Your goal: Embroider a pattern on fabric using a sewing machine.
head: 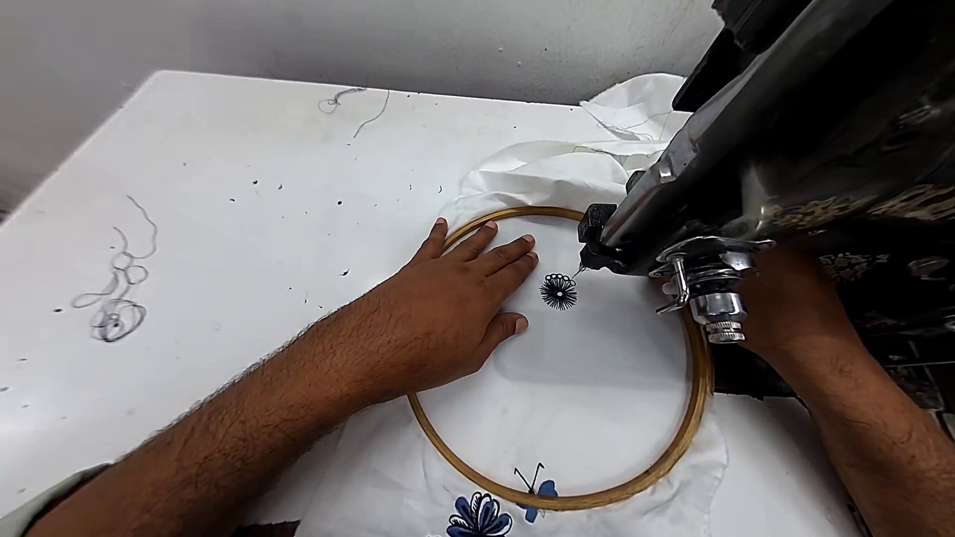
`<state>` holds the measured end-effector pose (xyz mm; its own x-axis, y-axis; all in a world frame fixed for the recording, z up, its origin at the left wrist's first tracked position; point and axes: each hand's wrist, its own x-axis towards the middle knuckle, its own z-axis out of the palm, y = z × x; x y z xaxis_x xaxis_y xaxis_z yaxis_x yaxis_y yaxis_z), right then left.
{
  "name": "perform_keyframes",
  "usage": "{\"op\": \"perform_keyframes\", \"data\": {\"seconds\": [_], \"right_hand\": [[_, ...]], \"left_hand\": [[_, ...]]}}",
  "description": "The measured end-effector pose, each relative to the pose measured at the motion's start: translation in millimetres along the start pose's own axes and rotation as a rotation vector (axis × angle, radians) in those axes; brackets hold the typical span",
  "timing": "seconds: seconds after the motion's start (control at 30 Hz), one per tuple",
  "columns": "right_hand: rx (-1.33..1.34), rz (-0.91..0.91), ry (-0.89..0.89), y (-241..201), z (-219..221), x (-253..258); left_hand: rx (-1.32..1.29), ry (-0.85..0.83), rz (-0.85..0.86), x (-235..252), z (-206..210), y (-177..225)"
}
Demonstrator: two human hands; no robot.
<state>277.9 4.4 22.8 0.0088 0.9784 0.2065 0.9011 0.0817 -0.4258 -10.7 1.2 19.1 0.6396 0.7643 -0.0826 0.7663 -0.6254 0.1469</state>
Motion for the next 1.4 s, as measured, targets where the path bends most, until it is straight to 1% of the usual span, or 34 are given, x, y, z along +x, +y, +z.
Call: {"op": "perform_keyframes", "data": {"seconds": [0.13,0.2,0.3,0.43,0.57,0.73,0.93,1.07,1.13,1.27,1.4], "right_hand": [[0.003,-0.028,0.045,-2,4,1],[0.010,-0.031,0.042,-2,3,1],[0.012,0.015,0.010,-4,-1,1],[0.022,0.024,0.010,-2,2,1],[0.033,-0.016,0.038,-3,3,1],[0.017,0.043,-0.001,-2,0,1],[0.035,-0.029,0.048,1,5,3],[0.041,0.000,0.053,-3,5,0],[0.048,-0.016,0.066,-4,6,-1],[0.061,-0.040,0.088,2,7,3],[0.052,0.014,0.048,-3,5,2]], "left_hand": [[-0.024,-0.007,-0.010,0,-3,-4],[-0.024,0.002,-0.014,2,-2,-4],[-0.014,0.013,-0.007,2,0,-1],[-0.013,-0.014,-0.006,-1,-2,-2],[-0.030,0.003,-0.011,2,-1,-5],[-0.010,-0.005,0.002,1,-1,0],[-0.030,0.000,-0.015,2,-2,-5],[-0.032,-0.007,-0.023,2,-2,-5],[-0.036,-0.022,-0.021,4,-1,-10],[-0.038,0.003,-0.019,6,3,-11],[-0.029,-0.008,-0.018,2,0,-5]]}}
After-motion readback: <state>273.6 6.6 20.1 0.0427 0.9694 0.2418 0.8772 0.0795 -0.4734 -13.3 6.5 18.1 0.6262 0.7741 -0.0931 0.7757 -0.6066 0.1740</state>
